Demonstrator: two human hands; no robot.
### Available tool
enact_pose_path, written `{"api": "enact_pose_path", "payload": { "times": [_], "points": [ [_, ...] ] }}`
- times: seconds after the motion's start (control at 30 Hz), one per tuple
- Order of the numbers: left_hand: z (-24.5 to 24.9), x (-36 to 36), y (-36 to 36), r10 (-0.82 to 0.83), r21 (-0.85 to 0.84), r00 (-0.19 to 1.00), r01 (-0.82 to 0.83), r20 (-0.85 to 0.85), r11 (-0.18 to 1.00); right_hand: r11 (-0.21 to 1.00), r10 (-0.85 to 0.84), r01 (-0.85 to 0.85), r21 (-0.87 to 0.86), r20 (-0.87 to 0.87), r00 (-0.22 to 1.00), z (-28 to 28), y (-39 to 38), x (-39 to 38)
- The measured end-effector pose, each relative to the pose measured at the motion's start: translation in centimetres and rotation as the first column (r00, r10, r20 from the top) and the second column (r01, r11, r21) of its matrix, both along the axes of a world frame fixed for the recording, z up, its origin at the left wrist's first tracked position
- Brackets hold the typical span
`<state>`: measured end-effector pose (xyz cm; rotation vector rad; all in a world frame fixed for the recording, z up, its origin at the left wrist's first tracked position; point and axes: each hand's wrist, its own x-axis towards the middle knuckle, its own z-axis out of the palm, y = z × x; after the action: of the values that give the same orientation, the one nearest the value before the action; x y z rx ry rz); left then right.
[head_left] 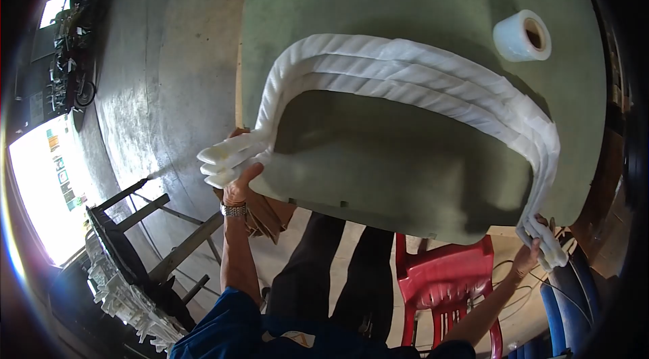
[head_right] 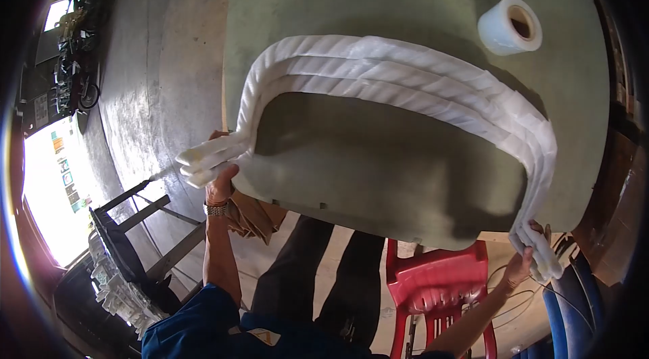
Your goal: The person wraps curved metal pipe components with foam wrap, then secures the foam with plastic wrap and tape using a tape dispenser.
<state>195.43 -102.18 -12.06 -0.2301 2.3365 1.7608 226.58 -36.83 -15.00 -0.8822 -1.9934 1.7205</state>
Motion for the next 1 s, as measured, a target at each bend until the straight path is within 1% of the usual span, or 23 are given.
{"api": "enact_pose_path", "payload": {
  "times": [0.07, 0.1, 0.13, 0.17, 0.2, 0.23, 0.27, 0.3, 0.33, 0.4, 0.43, 0.47, 0.5, 0.53, 0.6, 0.63, 0.7, 0.73, 0.8, 0.87, 0.93, 1.0],
  "points": [
    [-0.1, -0.7, -0.4, -0.12, 0.051, 0.993, 0.121, -0.023, 0.991, 0.997, 0.067, -0.068, 0.027, 0.013, 0.998, 0.2, 1.1, 0.3],
    [-0.5, -1.2, -0.3, -0.113, 0.041, 0.993, 0.113, -0.017, 0.993, 0.999, 0.045, -0.045, 0.022, 0.0, 0.999, -0.2, 1.8, 0.9],
    [-0.7, -2.1, 0.4, -0.133, -0.042, 0.977, 0.128, -0.165, 0.991, 1.0, 0.021, -0.021, 0.015, -0.012, 1.0, -0.8, 2.7, 1.8],
    [-0.8, -2.3, 0.8, -0.164, -0.128, 0.938, 0.13, -0.305, 0.983, 1.0, -0.022, 0.023, -0.017, 0.02, 1.0, -0.8, 3.2, 2.0],
    [-1.0, -2.0, 0.7, -0.158, -0.14, 0.942, 0.12, -0.298, 0.983, 1.0, -0.012, 0.013, -0.021, 0.003, 1.0, -0.7, 3.6, 2.3],
    [-1.3, -1.6, 0.6, -0.047, -0.004, 0.971, 0.048, -0.235, 0.999, 0.998, -0.025, 0.026, -0.051, 0.004, 1.0, -0.6, 3.7, 2.7],
    [-1.6, -1.4, 0.8, 0.055, 0.131, 0.986, -0.035, -0.159, 0.991, 0.996, -0.042, 0.042, -0.078, 0.004, 0.999, -0.6, 3.6, 3.0],
    [-2.4, -1.1, 1.2, 0.115, 0.102, 0.972, -0.096, -0.203, 0.99, 0.996, -0.042, 0.041, -0.08, -0.002, 0.999, -1.5, 3.1, 2.9],
    [-4.1, -0.7, 0.8, 0.099, 0.1, 0.962, -0.076, -0.255, 0.992, 0.996, -0.062, 0.06, -0.059, -0.025, 0.998, -2.6, 2.0, 3.1],
    [-4.7, -0.1, 1.2, 0.105, 0.033, 0.942, -0.099, -0.318, 0.994, 0.996, -0.076, 0.074, -0.041, -0.05, 0.996, -3.1, 0.7, 2.6],
    [-4.1, 0.1, 1.3, 0.108, 0.029, 0.943, -0.105, -0.315, 0.994, 0.995, -0.089, 0.09, -0.051, 0.011, 0.996, -2.4, 0.1, 2.4],
    [-3.5, 0.0, 1.4, 0.107, -0.031, 0.963, -0.119, -0.249, 0.992, 0.993, -0.102, 0.107, -0.057, 0.072, 0.992, -1.6, -0.2, 2.3],
    [-3.0, -0.2, 1.6, 0.112, -0.087, 0.976, -0.13, -0.187, 0.988, 0.998, -0.062, 0.061, 0.014, 0.117, 0.991, -1.4, -0.1, 2.3],
    [-2.5, -0.2, 1.8, 0.117, -0.082, 0.975, -0.135, -0.19, 0.987, 0.998, -0.058, 0.057, 0.018, 0.113, 0.992, -1.3, 0.2, 2.5],
    [-1.9, -0.4, 2.0, 0.139, -0.046, 0.984, -0.145, -0.112, 0.988, 0.999, -0.032, 0.031, 0.007, 0.083, 0.996, -1.5, 0.6, 2.6],
    [-2.0, -0.2, 2.0, 0.143, -0.049, 0.983, -0.149, -0.111, 0.988, 1.0, -0.027, 0.027, 0.005, 0.085, 0.996, -1.7, 0.8, 2.8],
    [-2.7, 0.5, 2.0, 0.087, -0.004, 0.98, -0.089, -0.177, 0.996, 0.998, -0.061, 0.061, 0.0, 0.103, 0.993, -2.1, 0.8, 3.3],
    [-3.0, 1.0, 1.9, 0.089, -0.011, 0.982, -0.092, -0.167, 0.996, 0.998, -0.057, 0.058, -0.005, 0.114, 0.992, -2.4, 0.9, 3.5],
    [-3.5, 2.1, 1.4, 0.031, -0.265, 0.998, -0.042, -0.046, 0.963, 0.998, -0.044, 0.048, -0.03, 0.096, 0.994, -2.9, 1.4, 4.2],
    [-3.8, 2.9, 1.0, -0.001, -0.488, 0.997, 0.042, 0.083, 0.872, 0.999, -0.022, 0.026, -0.03, 0.116, 0.993, -2.8, 1.4, 4.6],
    [-4.1, 3.3, 1.1, -0.009, -0.66, 0.978, 0.146, 0.206, 0.737, 0.999, -0.023, 0.027, -0.039, 0.101, 0.995, -2.3, 1.3, 4.6],
    [-4.3, 3.6, 1.3, 0.01, -0.783, 0.948, 0.257, 0.319, 0.567, 1.0, 0.003, 0.0, -0.023, 0.111, 0.994, -1.9, 1.2, 4.6]
  ]
}}
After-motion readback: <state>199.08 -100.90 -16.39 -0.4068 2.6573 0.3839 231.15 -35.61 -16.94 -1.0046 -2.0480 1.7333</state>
